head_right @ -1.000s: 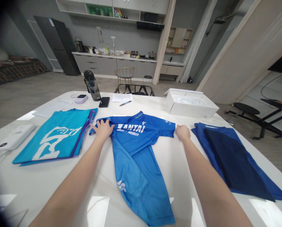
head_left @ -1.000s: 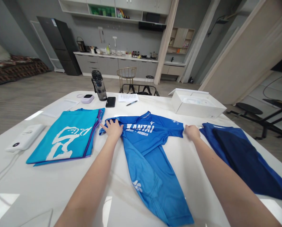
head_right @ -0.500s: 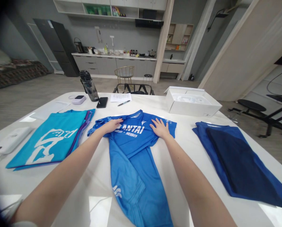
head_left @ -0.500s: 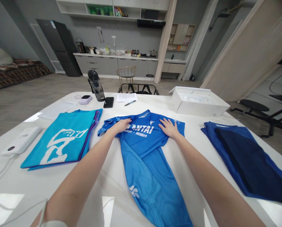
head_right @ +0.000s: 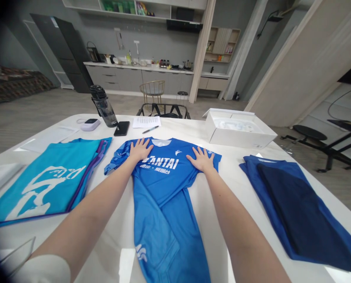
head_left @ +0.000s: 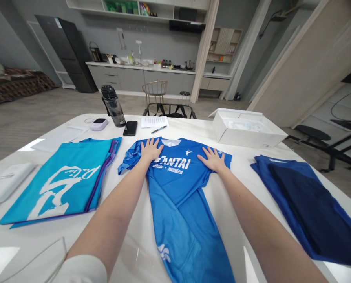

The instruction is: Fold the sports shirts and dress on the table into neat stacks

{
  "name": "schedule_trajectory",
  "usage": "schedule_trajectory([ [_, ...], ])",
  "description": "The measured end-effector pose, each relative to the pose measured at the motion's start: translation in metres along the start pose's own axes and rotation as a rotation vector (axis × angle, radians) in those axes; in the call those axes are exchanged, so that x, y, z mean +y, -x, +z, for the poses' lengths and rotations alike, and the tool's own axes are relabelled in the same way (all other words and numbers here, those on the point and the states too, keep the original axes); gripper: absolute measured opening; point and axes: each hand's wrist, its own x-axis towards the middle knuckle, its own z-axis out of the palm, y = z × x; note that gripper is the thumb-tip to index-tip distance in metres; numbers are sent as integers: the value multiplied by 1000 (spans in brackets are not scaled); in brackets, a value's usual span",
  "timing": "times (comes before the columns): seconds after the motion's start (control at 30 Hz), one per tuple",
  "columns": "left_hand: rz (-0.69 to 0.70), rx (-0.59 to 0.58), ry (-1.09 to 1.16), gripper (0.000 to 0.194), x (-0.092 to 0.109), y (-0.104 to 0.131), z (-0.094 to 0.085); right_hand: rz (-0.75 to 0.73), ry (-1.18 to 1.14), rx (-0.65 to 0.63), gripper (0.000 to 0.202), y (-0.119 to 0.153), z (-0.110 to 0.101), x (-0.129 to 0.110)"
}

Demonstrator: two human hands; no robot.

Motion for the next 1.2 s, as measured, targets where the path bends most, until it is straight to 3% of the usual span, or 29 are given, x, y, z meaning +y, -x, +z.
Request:
schedule_trajectory([
  [0.23, 99, 31, 13, 66, -1, 5, -3, 21, -6, 7, 79, -7, -1, 2],
  [0.37, 218, 187, 97, 48, 6, 23, -12, 35, -15, 5, 81, -10, -1, 4],
  [0.43, 215, 210, 96, 44, 13, 34, -16, 46, -15, 3, 81, -12, -2, 4],
  [0.6, 99, 115, -9, 60, 33, 56, -16, 66, -5, -6, 80, -18, -5, 6],
  [0.77, 32, -83, 31, 82, 35, 56, -3, 77, -6, -24, 82, -24, -7, 11],
  [1.1, 115, 7, -16, 78, 27, 52, 8, 13, 6, 12, 77, -30, -4, 21],
  [1.2, 117, 14, -22, 77, 28, 53, 7, -15, -24, 117, 75, -25, -5, 20],
])
